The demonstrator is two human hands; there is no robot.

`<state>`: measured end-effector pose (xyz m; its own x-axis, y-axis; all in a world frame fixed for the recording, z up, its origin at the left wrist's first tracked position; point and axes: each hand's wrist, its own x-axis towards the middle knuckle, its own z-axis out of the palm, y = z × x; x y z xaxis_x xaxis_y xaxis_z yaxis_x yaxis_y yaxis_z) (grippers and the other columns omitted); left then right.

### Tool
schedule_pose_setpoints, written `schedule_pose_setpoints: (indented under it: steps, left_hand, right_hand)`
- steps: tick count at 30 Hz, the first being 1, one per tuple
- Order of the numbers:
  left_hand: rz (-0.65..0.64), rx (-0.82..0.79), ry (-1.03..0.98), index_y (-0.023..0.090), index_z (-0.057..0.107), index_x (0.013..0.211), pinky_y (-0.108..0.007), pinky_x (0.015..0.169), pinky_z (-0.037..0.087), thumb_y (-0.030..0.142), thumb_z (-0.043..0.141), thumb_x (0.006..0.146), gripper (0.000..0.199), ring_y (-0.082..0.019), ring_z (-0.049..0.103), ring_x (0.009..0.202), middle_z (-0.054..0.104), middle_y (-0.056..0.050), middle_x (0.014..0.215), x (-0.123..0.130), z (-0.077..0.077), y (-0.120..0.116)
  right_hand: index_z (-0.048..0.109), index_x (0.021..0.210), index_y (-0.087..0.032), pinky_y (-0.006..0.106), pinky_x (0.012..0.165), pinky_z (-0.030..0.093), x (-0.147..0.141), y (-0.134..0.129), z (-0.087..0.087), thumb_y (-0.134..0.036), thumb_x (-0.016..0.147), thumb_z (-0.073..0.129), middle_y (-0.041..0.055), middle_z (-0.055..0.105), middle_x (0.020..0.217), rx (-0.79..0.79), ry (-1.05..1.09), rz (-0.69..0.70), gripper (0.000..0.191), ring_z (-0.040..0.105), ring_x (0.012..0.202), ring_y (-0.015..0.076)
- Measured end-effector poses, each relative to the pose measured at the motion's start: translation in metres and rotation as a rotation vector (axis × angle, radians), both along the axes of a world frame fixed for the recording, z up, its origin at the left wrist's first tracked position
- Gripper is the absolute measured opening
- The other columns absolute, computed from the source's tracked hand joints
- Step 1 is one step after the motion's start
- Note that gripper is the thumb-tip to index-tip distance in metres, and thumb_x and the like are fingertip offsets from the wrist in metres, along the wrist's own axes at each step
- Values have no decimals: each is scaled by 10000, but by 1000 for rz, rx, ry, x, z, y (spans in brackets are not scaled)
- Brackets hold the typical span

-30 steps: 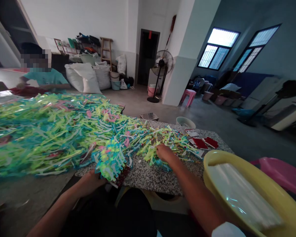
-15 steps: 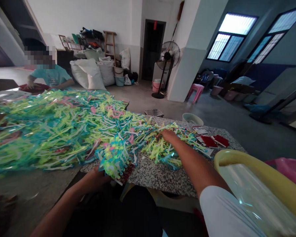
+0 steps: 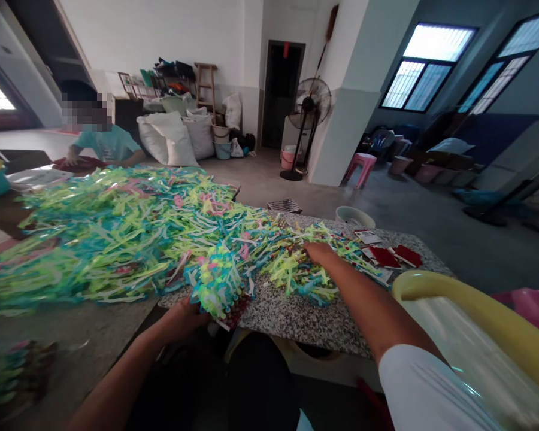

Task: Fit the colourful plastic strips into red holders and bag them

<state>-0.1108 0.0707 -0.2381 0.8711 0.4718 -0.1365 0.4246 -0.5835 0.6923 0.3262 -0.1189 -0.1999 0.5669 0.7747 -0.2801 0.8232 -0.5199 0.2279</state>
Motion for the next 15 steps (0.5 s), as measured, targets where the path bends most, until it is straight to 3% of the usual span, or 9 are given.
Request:
schedule_pose_setpoints:
  steps: [8, 12, 15]
  left_hand:
    - [-30, 42, 49, 204, 725, 1076, -283, 775, 484, 351, 657, 801, 319, -216, 675, 835, 746, -36, 887, 0, 0, 0]
    - [-16, 109, 84, 193, 728, 1049, -277, 747, 455, 318, 661, 802, 285, -214, 680, 837, 747, -50, 914, 2, 2, -1]
    - [0, 116, 100, 187, 730, 1054, -281, 754, 455, 300, 655, 808, 280, -218, 686, 840, 747, -60, 912, 3, 4, -3]
  right_hand:
    - [721, 1163, -186, 313, 829, 434, -4, -11, 2, -173, 910, 545, 171, 670, 1216, 58, -8, -18, 308, 645, 1075, 288]
    - [733, 1131, -181, 307, 834, 433, -8, -26, 22, -154, 920, 514, 178, 656, 1240, 115, -33, -51, 305, 642, 1077, 267]
    - [757, 1039, -146, 289, 820, 435, -14, -38, 43, -169, 880, 572, 178, 709, 1090, 140, 4, -101, 245, 664, 988, 242]
